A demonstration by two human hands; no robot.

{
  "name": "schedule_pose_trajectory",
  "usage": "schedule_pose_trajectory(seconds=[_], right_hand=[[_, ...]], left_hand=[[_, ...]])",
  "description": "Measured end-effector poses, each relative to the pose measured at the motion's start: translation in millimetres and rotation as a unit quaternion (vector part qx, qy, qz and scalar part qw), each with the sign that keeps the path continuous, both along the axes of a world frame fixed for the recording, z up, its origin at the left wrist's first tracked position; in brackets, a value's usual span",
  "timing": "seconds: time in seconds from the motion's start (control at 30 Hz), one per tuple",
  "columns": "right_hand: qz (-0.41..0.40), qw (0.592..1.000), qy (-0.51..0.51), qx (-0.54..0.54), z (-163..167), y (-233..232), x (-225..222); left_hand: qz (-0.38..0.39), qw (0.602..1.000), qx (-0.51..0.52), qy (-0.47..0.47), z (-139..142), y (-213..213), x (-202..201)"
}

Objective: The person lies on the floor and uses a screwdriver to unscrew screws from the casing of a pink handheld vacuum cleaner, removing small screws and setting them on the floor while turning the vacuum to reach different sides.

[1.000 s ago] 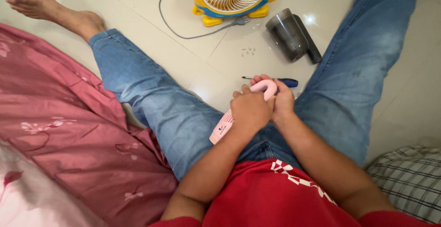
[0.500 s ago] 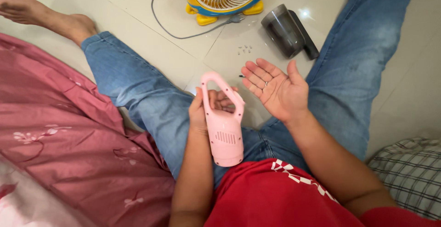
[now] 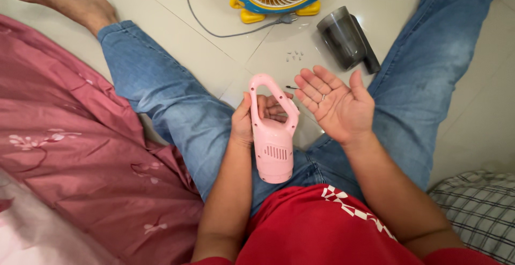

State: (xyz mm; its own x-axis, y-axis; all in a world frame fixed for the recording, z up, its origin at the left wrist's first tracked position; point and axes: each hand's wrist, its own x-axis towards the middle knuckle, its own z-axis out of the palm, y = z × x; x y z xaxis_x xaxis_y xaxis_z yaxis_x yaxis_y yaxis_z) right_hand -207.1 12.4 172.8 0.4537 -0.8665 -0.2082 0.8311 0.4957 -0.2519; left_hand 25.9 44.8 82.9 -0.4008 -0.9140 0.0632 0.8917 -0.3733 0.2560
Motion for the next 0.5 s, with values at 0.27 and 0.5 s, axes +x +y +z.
schedule_pose_trajectory(seconds=[0.27,0.5], right_hand=[[0.039,0.986,0.14,0.077,-81,-14,-14],[0.053,0.944,0.307,0.113,-102,-7,-18]], left_hand=[[-0.031,0.998,-0.011,0.047,-2,-5,-3],[-0.015,1.0,0.01,0.001,-4,-5,2]])
